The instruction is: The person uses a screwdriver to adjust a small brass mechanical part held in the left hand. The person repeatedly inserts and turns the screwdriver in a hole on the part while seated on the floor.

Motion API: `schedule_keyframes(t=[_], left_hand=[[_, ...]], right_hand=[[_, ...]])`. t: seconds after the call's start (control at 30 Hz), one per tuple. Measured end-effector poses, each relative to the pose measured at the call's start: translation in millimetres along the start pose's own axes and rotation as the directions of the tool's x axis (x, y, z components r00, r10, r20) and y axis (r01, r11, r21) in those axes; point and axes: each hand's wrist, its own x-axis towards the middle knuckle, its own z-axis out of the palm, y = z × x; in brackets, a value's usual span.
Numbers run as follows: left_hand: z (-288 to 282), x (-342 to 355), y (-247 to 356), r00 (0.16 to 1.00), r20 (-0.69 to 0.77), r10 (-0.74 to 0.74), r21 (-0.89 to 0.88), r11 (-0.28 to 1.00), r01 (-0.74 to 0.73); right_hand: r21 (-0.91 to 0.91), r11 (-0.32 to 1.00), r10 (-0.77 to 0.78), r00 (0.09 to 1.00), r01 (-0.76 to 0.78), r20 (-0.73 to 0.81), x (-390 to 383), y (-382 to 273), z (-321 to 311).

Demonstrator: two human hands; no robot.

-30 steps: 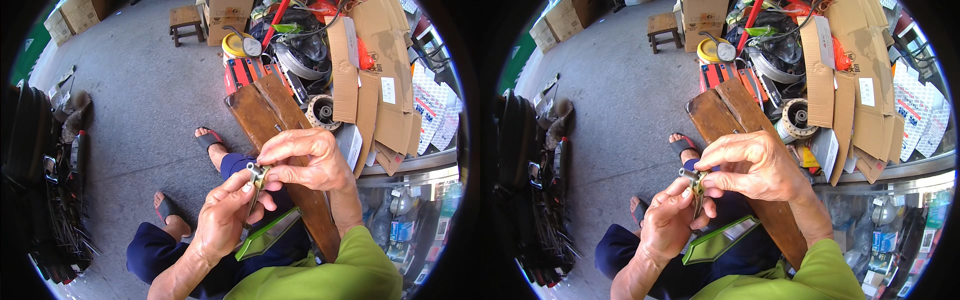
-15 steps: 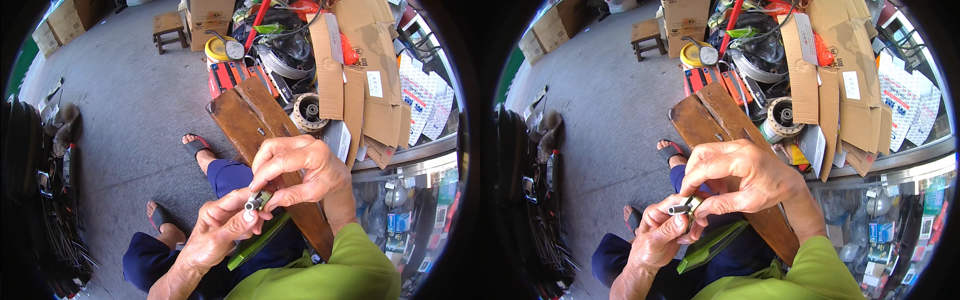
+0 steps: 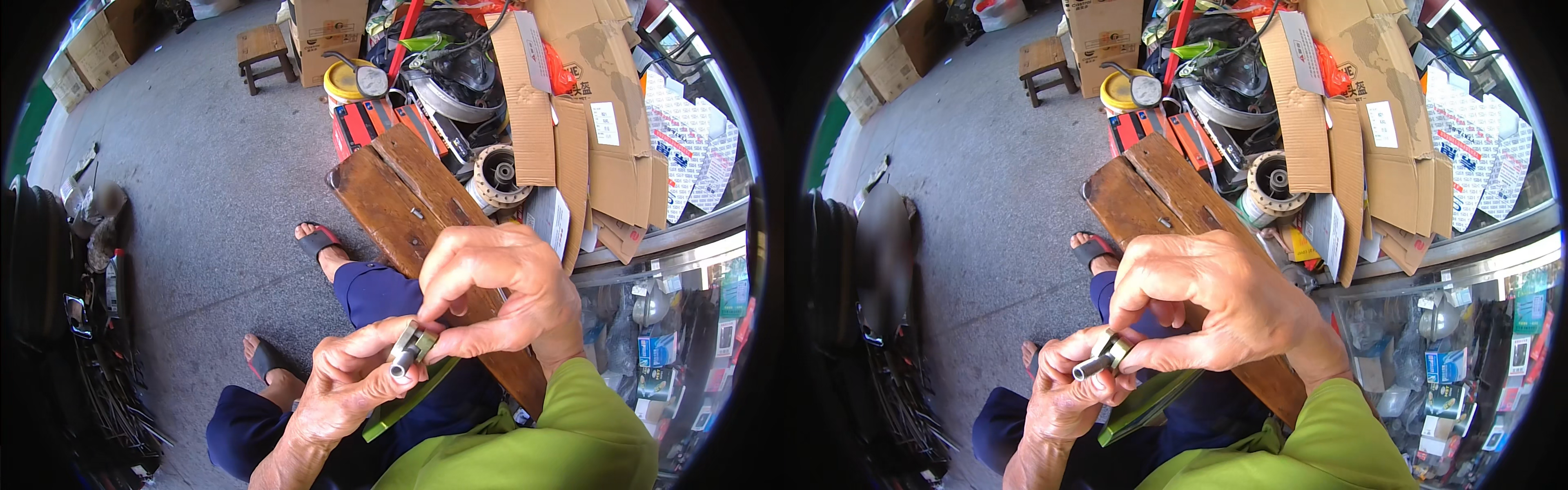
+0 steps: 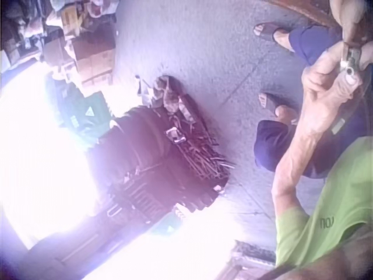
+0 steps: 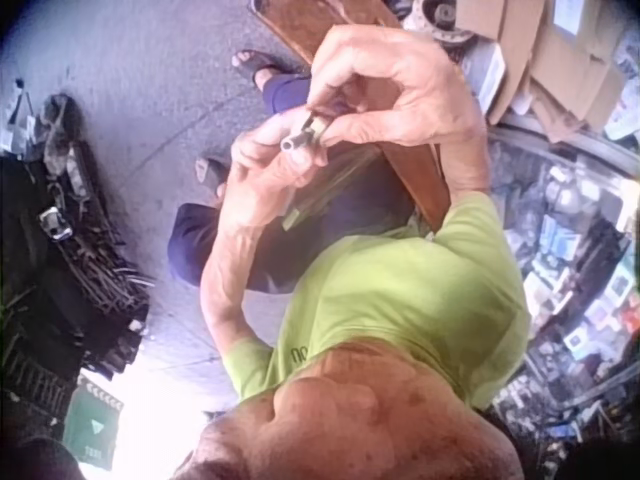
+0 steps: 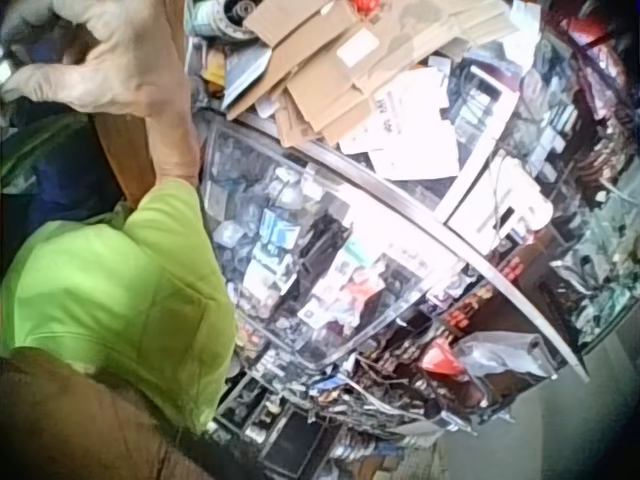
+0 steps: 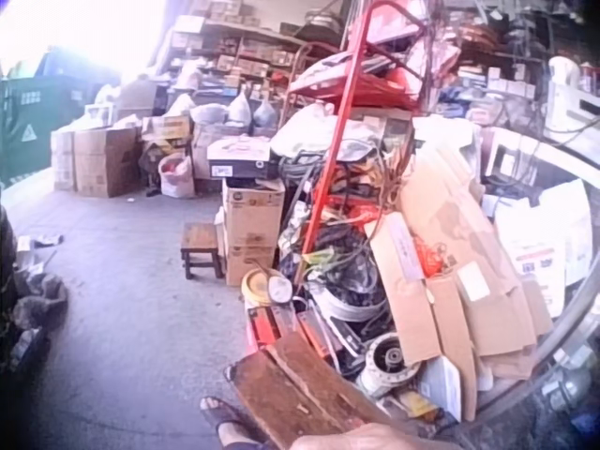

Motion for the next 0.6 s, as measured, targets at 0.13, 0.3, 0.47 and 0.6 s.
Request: schedule_keyframes(t=[0.13,0.3,0.47,0.6], left_hand=[[1,-2,1,0.999,-0.015,0.039,-0.027,0.999,-0.039],[1,-4,2,0.999,-0.011,0.030,-0.050,0.998,-0.030],[1,-3,3,0.999,-0.018,0.037,0.017,0.999,-0.036],[1,-3,6,0.999,-0.038,0.034,0.061,0.998,-0.032]], right_hand=[[-0.128,0.975,-0.196,0.974,0.181,-0.116,-2,0,10],[-0.090,0.981,-0.182,0.977,0.172,-0.115,-3,-9,9],[-0.184,0.949,-0.284,0.946,0.255,-0.155,-1,-3,11],[-0.232,0.932,-0.317,0.937,0.279,-0.147,-1,-1,12]])
